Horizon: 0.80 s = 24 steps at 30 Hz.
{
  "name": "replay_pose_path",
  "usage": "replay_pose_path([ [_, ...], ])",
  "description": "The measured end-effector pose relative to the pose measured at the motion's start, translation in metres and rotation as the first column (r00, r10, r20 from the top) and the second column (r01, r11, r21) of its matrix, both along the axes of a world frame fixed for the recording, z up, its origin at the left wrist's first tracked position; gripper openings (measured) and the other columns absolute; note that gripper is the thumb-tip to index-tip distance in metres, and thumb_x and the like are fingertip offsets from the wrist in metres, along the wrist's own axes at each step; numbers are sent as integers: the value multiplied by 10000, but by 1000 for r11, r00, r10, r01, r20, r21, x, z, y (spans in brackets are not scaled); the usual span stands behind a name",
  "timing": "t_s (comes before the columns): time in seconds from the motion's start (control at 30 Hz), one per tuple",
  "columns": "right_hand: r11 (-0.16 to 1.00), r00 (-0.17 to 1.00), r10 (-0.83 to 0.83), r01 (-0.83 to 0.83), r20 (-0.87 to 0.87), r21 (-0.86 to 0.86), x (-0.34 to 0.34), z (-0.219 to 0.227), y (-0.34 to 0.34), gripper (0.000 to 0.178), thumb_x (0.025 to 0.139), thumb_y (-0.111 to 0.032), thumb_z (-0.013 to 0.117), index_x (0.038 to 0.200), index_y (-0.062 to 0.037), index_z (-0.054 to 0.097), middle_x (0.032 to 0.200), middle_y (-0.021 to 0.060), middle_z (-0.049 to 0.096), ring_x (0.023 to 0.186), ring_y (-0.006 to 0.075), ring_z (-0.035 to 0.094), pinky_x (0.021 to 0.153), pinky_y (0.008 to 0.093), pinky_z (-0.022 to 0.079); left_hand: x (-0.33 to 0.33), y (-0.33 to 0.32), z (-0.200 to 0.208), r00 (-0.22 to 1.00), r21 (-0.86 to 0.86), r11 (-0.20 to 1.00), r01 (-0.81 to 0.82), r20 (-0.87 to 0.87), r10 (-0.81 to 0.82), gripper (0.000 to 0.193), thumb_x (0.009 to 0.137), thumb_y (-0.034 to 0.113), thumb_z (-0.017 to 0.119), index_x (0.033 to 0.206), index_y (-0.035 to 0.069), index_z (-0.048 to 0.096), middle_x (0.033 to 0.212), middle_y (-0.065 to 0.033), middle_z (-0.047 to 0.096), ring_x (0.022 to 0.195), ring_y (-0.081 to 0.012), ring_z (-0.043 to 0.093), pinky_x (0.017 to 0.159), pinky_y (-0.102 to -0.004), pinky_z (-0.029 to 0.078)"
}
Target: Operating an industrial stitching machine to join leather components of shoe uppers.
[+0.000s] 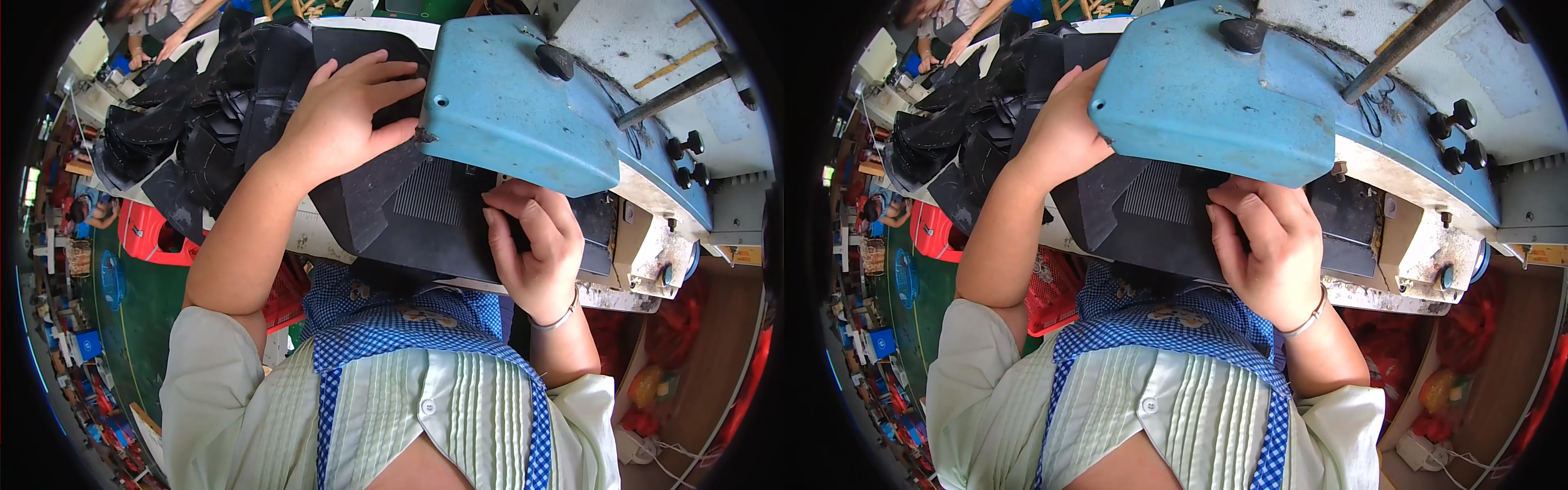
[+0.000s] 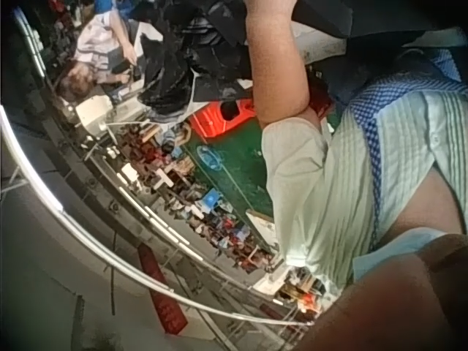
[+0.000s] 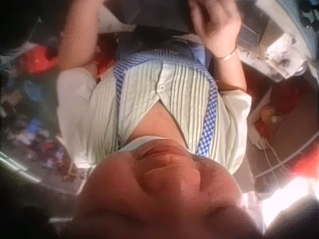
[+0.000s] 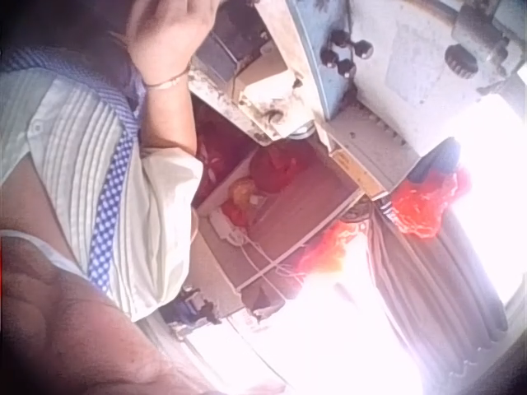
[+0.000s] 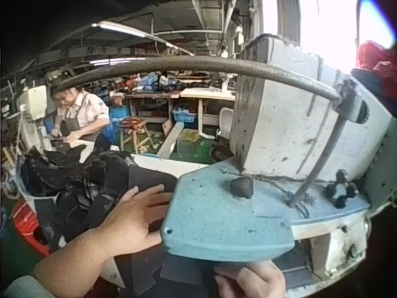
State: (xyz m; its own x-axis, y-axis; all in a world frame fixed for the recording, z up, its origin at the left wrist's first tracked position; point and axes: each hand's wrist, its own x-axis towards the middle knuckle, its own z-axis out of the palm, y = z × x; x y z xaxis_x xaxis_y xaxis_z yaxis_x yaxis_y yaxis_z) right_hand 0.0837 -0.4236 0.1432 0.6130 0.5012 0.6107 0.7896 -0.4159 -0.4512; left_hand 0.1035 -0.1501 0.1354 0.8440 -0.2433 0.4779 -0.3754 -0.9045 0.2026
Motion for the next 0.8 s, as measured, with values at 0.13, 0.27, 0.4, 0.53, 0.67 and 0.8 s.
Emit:
replay_pose_path([
  [0.13, 996, 993, 72, -67, -97, 60, 0, -1, -10, 306, 761, -92, 839, 1022, 2, 710, 1041, 153, 697, 956, 324, 680, 838, 383, 547, -50, 7, 5, 972, -94, 981, 171, -146, -184, 508, 787, 349, 838, 1208, 94, 712, 1378, -91, 632, 1396, -338, 497, 1178, -606, 268],
  [0.27, 902, 953, 284, -302, -102, -307, -2, 22, 8, 949, 599, -348, 898, 1421, -33, 546, 1496, 180, 507, 1337, 382, 515, 1079, 476, 426, -77, 13, 7, 908, -290, 912, 289, -219, -357, 472, 744, 317, 875, 1135, 112, 708, 1342, -68, 673, 1423, -315, 488, 1203, -588, 206],
  [0.4, 806, 955, 289, -206, 66, -555, -24, 13, 37, 710, 728, -207, 742, 1401, -56, 570, 1461, 154, 531, 1350, 348, 504, 1052, 489, 452, -86, 49, -6, 723, -733, 544, 408, -104, -683, 229, 818, 266, 845, 851, 103, 687, 1085, -103, 763, 1104, -298, 714, 1186, -532, 274],
  [0.53, 921, 819, 386, -315, 425, -231, -47, -24, 44, 323, 733, -117, 692, 1044, -45, 748, 1049, 90, 668, 987, 240, 654, 796, 331, 537, -91, 97, -53, 918, -967, -253, 10, 109, -380, 232, 995, 229, 663, 844, 53, 659, 922, -70, 722, 919, -211, 718, 917, -355, 547],
  [0.67, 872, 760, 486, -452, 431, -186, -48, -83, 29, 310, 621, -101, 721, 925, -71, 770, 936, 70, 668, 876, 225, 647, 695, 338, 538, -74, 112, -90, 867, -877, 64, -476, -455, 204, 138, 984, 189, 691, 992, 52, 692, 956, -33, 719, 907, -128, 684, 850, -272, 524],
  [0.8, 939, 958, 283, -265, 50, -221, -35, -124, 2, 315, 663, 105, 649, 929, -41, 735, 967, 154, 698, 863, 340, 687, 760, 438, 552, -39, 120, -133, 862, -704, 537, -464, -218, 459, 235, 904, 193, 760, 1054, 22, 703, 983, -96, 741, 839, -177, 699, 798, -315, 557],
])
